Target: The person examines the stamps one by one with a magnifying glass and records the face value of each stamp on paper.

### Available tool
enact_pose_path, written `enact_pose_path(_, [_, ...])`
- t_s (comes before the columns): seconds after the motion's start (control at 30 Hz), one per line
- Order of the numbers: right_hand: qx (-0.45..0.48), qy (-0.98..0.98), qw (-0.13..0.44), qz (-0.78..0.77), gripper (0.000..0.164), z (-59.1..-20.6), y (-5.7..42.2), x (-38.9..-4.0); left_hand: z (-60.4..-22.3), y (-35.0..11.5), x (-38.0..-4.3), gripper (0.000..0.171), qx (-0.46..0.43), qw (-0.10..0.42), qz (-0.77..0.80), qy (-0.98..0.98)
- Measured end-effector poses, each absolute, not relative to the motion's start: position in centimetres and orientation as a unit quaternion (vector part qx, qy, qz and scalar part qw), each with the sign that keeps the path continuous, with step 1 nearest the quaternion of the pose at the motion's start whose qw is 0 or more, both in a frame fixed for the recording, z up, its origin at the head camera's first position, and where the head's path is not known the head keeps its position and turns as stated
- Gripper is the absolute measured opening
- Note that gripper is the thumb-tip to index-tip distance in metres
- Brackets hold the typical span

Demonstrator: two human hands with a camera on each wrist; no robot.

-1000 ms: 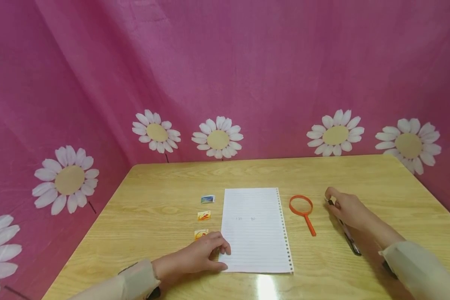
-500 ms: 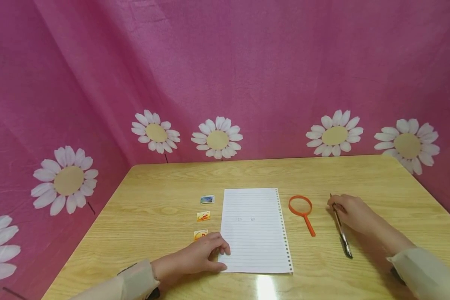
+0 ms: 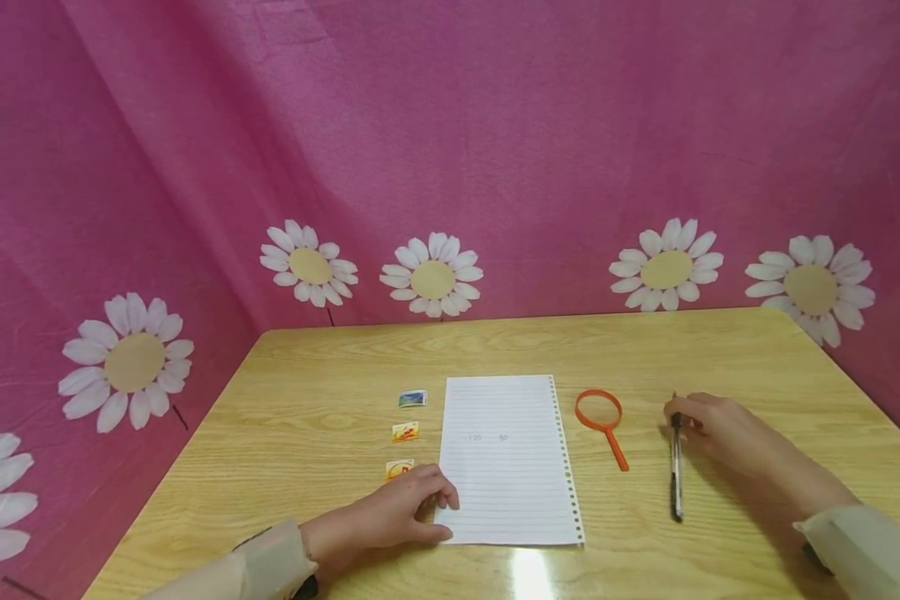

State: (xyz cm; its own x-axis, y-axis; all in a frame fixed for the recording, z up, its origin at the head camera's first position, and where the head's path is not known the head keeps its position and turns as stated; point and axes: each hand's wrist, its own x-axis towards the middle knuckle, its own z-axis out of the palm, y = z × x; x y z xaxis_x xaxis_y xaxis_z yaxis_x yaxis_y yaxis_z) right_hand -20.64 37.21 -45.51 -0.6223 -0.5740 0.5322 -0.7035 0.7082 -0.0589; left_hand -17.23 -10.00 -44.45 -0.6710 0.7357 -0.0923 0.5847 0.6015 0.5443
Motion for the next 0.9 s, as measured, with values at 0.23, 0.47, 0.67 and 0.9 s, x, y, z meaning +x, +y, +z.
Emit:
enact_pose_path(0.23, [0.29,-0.913,0.197,0.208,0.04,-44.8,37.1,-19.8,-44.4,-10.0,-17.2,0.021,0.374,0.161,0.25,0.879])
enact_pose_path(0.47, [0.252,-0.878,0.115,0.389,0.023,-44.4,36.5,-19.3,-44.4,-10.1,-17.1,0.021,0.374,0.163,0.255,0.877])
enact_pose_path(0.67, [0.206,-0.856,0.071,0.468,0.013,-44.0,35.5,-19.0,-44.4,-10.0,-17.2,0.022,0.373,0.165,0.254,0.877])
enact_pose_path(0.9, [0.18,-0.848,0.088,0.491,0.017,-43.9,34.4,-19.0,-44.4,-10.1,-17.3,0.023,0.379,0.168,0.254,0.874])
